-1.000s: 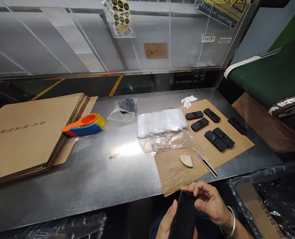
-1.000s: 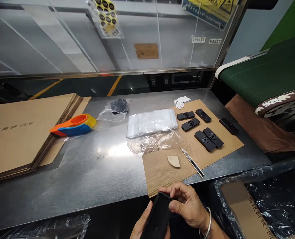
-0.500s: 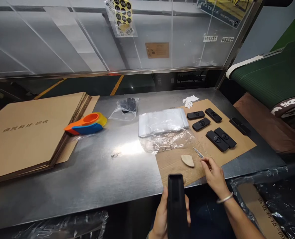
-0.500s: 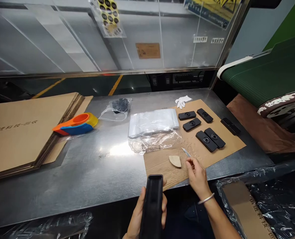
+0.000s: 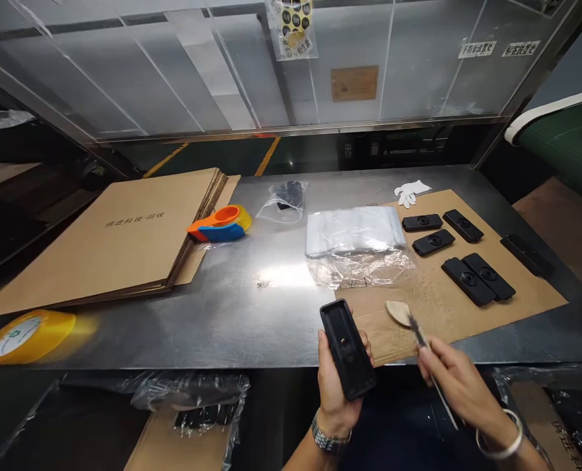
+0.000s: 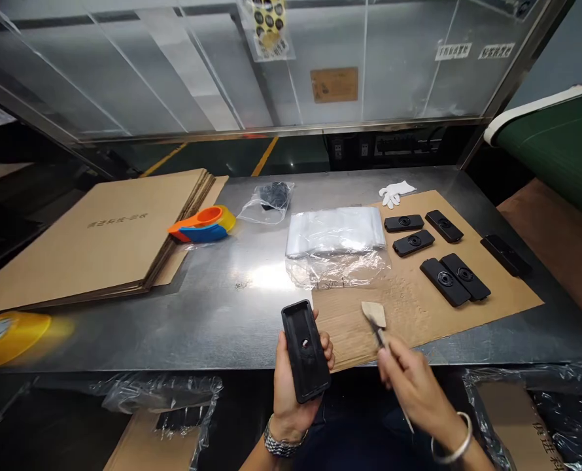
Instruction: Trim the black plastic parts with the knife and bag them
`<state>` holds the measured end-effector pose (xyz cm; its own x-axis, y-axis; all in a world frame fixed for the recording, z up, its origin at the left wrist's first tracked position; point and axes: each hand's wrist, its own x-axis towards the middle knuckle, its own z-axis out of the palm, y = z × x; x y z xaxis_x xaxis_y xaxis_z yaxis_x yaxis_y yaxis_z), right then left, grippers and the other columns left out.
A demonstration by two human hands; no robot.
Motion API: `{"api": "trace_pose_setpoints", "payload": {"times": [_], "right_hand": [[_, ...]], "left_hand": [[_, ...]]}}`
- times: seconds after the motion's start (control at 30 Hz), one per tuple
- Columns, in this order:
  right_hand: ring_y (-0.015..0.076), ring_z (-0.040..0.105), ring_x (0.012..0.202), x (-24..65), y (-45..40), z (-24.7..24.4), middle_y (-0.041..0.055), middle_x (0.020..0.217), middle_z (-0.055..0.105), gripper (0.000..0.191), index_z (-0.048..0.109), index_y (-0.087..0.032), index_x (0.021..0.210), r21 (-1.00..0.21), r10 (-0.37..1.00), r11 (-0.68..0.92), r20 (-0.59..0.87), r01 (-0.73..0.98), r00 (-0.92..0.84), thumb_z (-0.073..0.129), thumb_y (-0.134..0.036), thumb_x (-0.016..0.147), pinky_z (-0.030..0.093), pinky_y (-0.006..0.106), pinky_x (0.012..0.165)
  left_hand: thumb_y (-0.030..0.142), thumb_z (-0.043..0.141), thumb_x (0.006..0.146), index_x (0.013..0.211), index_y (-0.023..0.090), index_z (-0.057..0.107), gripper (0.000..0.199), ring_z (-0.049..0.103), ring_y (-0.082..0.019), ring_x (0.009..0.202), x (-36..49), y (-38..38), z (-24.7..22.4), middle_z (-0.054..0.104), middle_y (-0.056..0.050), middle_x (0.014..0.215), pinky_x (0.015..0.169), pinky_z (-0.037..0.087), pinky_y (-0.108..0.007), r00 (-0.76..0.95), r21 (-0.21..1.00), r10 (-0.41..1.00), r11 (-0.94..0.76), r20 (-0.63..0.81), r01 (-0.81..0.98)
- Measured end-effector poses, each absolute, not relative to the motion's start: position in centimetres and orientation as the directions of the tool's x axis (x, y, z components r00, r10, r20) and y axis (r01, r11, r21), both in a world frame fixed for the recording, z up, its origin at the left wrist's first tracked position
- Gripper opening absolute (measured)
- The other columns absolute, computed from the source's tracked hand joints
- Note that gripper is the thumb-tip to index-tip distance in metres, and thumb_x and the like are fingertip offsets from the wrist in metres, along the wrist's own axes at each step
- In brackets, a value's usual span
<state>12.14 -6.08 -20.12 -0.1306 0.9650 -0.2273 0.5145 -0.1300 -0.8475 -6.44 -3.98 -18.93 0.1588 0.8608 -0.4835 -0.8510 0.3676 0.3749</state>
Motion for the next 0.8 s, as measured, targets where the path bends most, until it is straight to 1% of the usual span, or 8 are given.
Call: {"api": "trace_pose_setpoints", "payload": {"times": [0.03, 0.1, 0.17, 0.23, 0.33, 0.43, 0.6, 0.8], "right_hand": [[0.01, 0.048, 0.047, 11.1, -7.0, -19.1, -0.0043, 0.052, 0.049, 0.034, 0.049, -0.019, 0.077, -0.881, 0.935, -0.169, -0.285, 0.442, -0.212, 0.029, -0.043, 0.091, 0.037, 0.02, 0.047], [0.0081, 0.042, 0.038, 9.2, -8.3, -17.4, -0.0069, 0.043, 0.044, 0.038, 0.049, -0.019, 0.077, -0.887, 0.86, -0.241, -0.383, 0.393, -0.337, 0.027, -0.047, 0.091, 0.032, 0.018, 0.041], [0.007, 0.039, 0.035, 7.8, -8.9, -16.1, -0.0078, 0.041, 0.041, 0.04, 0.049, -0.019, 0.074, -0.865, 0.791, -0.258, -0.445, 0.431, -0.419, 0.028, -0.049, 0.09, 0.031, 0.019, 0.042], [0.0077, 0.041, 0.041, 7.1, -9.0, -15.1, -0.0062, 0.044, 0.044, 0.041, 0.05, -0.019, 0.072, -0.846, 0.749, -0.231, -0.47, 0.481, -0.467, 0.029, -0.049, 0.09, 0.032, 0.019, 0.046], [0.0097, 0.042, 0.047, 6.8, -8.7, -14.2, -0.0042, 0.048, 0.047, 0.04, 0.048, -0.02, 0.071, -0.828, 0.715, -0.219, -0.496, 0.516, -0.493, 0.027, -0.048, 0.09, 0.031, 0.02, 0.048], [0.0105, 0.042, 0.048, 6.7, -8.6, -14.0, -0.0041, 0.047, 0.047, 0.038, 0.046, -0.021, 0.068, -0.808, 0.694, -0.209, -0.52, 0.551, -0.498, 0.027, -0.047, 0.09, 0.031, 0.021, 0.049], [0.0117, 0.045, 0.05, 6.6, -8.9, -14.2, -0.0035, 0.048, 0.049, 0.037, 0.047, -0.022, 0.069, -0.787, 0.738, -0.176, -0.503, 0.592, -0.449, 0.026, -0.043, 0.091, 0.032, 0.021, 0.049], [0.0126, 0.05, 0.051, 6.5, -9.1, -14.2, -0.0031, 0.048, 0.053, 0.034, 0.047, -0.023, 0.065, -0.789, 0.77, -0.103, -0.449, 0.605, -0.454, 0.031, -0.039, 0.091, 0.034, 0.021, 0.049]], "left_hand": [[0.053, 0.037, 0.084, 0.112, 0.02, 0.055, 0.047, 0.05, -0.012, 0.055, -6.5, -3.9, -19.1, 0.056, -0.002, 0.066, 0.053, 0.042, -0.022, 0.135, 0.394, 0.867, 0.351, -0.48, -0.85], [0.054, 0.036, 0.083, 0.098, 0.017, 0.062, 0.047, 0.05, -0.012, 0.056, -6.5, -3.9, -19.2, 0.057, -0.003, 0.067, 0.053, 0.042, -0.022, 0.1, 0.436, 0.882, 0.323, -0.461, -0.84], [0.057, 0.034, 0.083, 0.082, 0.013, 0.066, 0.053, 0.049, -0.012, 0.056, -6.6, -3.9, -19.4, 0.057, -0.005, 0.066, 0.05, 0.042, -0.021, 0.076, 0.477, 0.893, 0.307, -0.444, -0.823], [0.059, 0.032, 0.082, 0.072, 0.012, 0.066, 0.059, 0.049, -0.012, 0.055, -6.7, -3.9, -19.4, 0.057, -0.005, 0.064, 0.047, 0.04, -0.021, 0.054, 0.51, 0.901, 0.292, -0.431, -0.809], [0.059, 0.031, 0.082, 0.073, 0.012, 0.067, 0.06, 0.048, -0.012, 0.054, -6.8, -3.9, -19.4, 0.058, -0.005, 0.064, 0.047, 0.041, -0.022, 0.025, 0.541, 0.921, 0.25, -0.388, -0.803], [0.057, 0.031, 0.083, 0.074, 0.013, 0.067, 0.059, 0.049, -0.012, 0.055, -6.7, -4.1, -19.4, 0.058, -0.005, 0.064, 0.05, 0.043, -0.023, -0.008, 0.569, 0.937, 0.205, -0.349, -0.797], [0.058, 0.034, 0.082, 0.074, 0.013, 0.068, 0.057, 0.05, -0.013, 0.055, -6.6, -4.2, -19.5, 0.06, -0.005, 0.064, 0.052, 0.044, -0.023, -0.053, 0.602, 0.943, 0.166, -0.328, -0.781], [0.06, 0.038, 0.079, 0.076, 0.015, 0.068, 0.054, 0.051, -0.013, 0.057, -6.6, -4.3, -19.8, 0.062, -0.005, 0.068, 0.052, 0.044, -0.024, -0.111, 0.633, 0.938, 0.132, -0.329, -0.763]]}}
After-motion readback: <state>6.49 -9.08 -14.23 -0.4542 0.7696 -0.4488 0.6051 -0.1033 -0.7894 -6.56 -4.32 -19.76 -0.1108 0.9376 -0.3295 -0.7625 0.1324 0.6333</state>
